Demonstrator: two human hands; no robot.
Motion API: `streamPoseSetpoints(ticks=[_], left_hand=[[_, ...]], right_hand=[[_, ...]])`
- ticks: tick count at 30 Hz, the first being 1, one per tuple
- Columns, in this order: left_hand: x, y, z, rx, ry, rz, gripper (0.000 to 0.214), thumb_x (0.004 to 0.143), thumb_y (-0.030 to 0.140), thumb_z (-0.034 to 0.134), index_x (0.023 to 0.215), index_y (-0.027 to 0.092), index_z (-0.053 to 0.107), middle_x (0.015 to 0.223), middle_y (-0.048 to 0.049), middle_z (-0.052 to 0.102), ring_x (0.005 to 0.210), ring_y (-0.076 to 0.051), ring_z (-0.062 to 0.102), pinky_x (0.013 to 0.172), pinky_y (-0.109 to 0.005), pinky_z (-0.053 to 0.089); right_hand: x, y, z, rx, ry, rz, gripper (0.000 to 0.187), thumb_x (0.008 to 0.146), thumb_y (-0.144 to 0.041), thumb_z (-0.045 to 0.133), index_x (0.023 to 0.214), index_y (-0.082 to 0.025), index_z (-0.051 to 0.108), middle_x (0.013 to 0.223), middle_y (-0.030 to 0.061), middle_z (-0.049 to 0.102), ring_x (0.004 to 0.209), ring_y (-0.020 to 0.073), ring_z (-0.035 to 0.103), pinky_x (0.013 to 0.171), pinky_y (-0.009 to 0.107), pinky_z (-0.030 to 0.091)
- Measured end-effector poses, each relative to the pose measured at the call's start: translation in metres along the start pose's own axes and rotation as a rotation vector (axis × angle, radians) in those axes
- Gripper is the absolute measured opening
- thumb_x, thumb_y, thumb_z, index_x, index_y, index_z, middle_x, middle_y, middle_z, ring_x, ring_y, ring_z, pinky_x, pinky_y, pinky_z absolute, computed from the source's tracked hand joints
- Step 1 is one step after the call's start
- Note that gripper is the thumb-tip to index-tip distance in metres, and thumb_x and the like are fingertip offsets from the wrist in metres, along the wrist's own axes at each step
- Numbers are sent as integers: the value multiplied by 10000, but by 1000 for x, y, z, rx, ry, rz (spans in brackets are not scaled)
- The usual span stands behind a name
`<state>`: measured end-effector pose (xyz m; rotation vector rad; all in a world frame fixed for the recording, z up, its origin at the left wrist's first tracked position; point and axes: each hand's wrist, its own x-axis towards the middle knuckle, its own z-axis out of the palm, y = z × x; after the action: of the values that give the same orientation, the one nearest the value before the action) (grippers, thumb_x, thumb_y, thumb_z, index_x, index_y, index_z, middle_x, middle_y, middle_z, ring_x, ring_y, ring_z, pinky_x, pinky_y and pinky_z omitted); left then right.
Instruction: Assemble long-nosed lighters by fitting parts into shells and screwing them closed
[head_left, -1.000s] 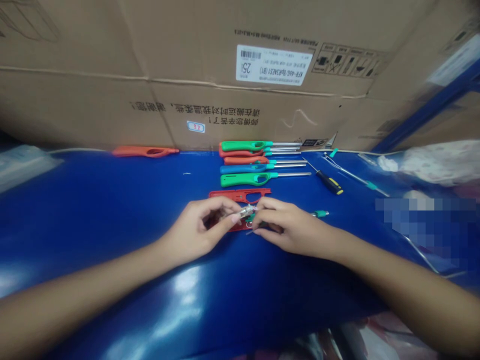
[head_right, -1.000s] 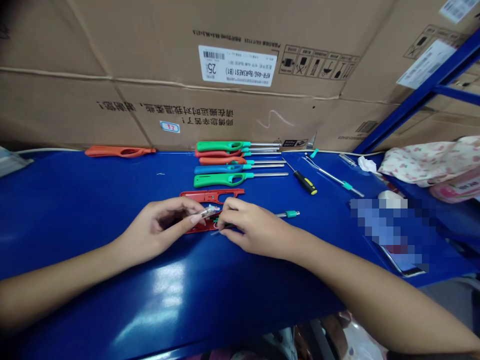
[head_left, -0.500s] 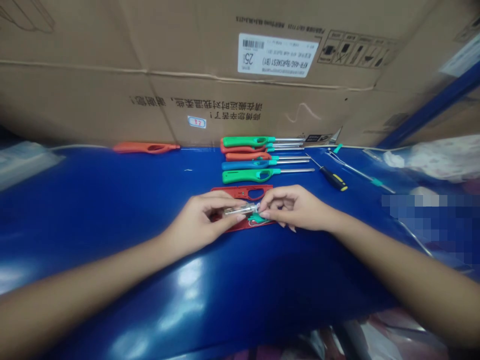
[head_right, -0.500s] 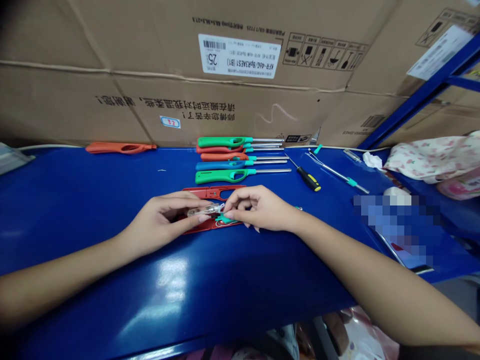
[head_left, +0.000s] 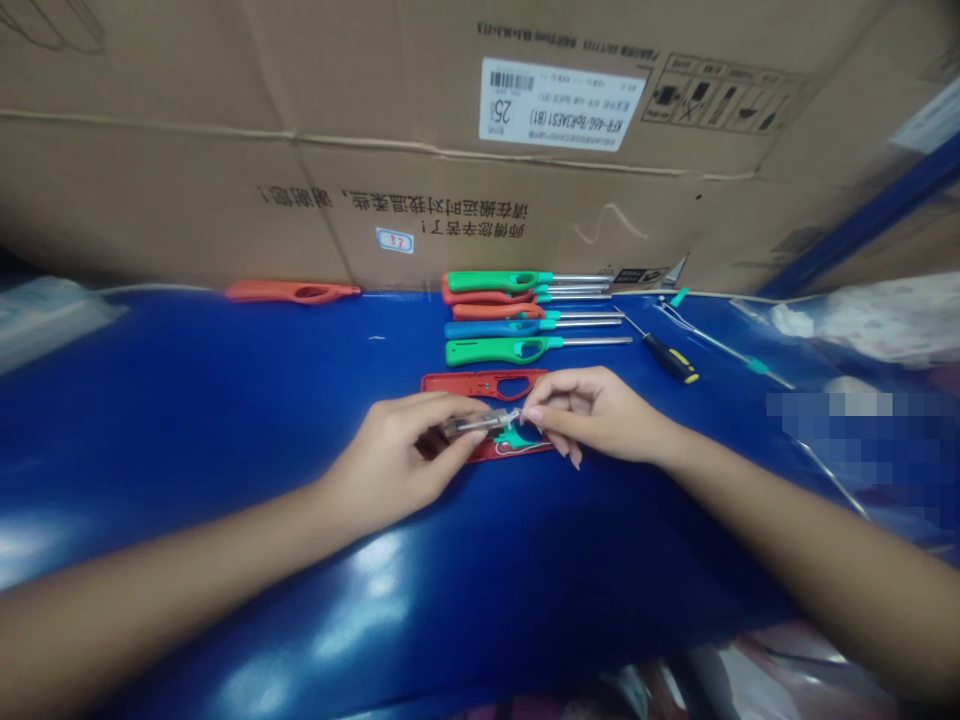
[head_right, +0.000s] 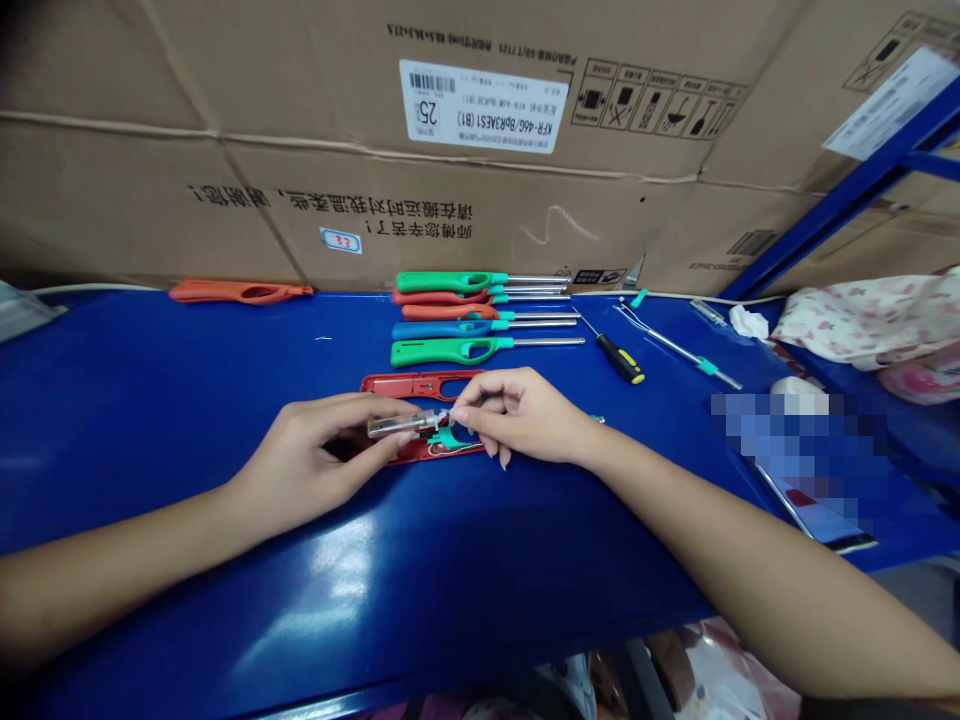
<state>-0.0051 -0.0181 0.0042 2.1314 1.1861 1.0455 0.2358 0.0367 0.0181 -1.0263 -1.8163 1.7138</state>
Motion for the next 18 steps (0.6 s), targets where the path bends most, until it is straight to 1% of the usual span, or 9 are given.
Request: streamPoseSetpoints(ticks=[3,7,10,13,18], left_hand=[[1,-5,1,-44,4,-96,199,894,280,685,1048,175,754,968,-49,783,691,-132,718,603,-197,575],[1,-9,1,-141,-1,-194,251,884,325,698,1067,163,753,1006,-67,784,752,-168,740,669,-244,605],[3,-9,1,-186,-7,-212,262,876,340,704,1060,162,758,1017,-73,786,801,-190,749,689,-259,612],[5,-7,0,-197,-4,-211,262,869,334,706,1056,160,763,1028,-81,787,845,-209,753,702,-270,615],[6,-7,-1,-194,1,-199,257,857,318,708,1049,159,770,1030,-88,788,848,-218,757,688,-274,618]], right_hand=[[-1,-1,1,-16,7,-9,365,802,-480,771,852,-144,636,518,-47,592,422,72,547,415,182,517],[-2,0,3,-48,28,-31,351,829,-479,745,861,-146,638,526,-40,588,446,77,548,433,188,521],[-2,0,5,-63,44,-42,347,845,-484,724,848,-149,636,525,-40,572,448,73,535,422,180,511],[-2,0,6,-66,65,-59,352,823,-485,745,843,-148,645,531,-44,558,440,69,524,399,172,503],[-1,1,6,-96,88,-85,336,828,-470,741,867,-142,677,576,-33,562,451,74,539,381,178,508]])
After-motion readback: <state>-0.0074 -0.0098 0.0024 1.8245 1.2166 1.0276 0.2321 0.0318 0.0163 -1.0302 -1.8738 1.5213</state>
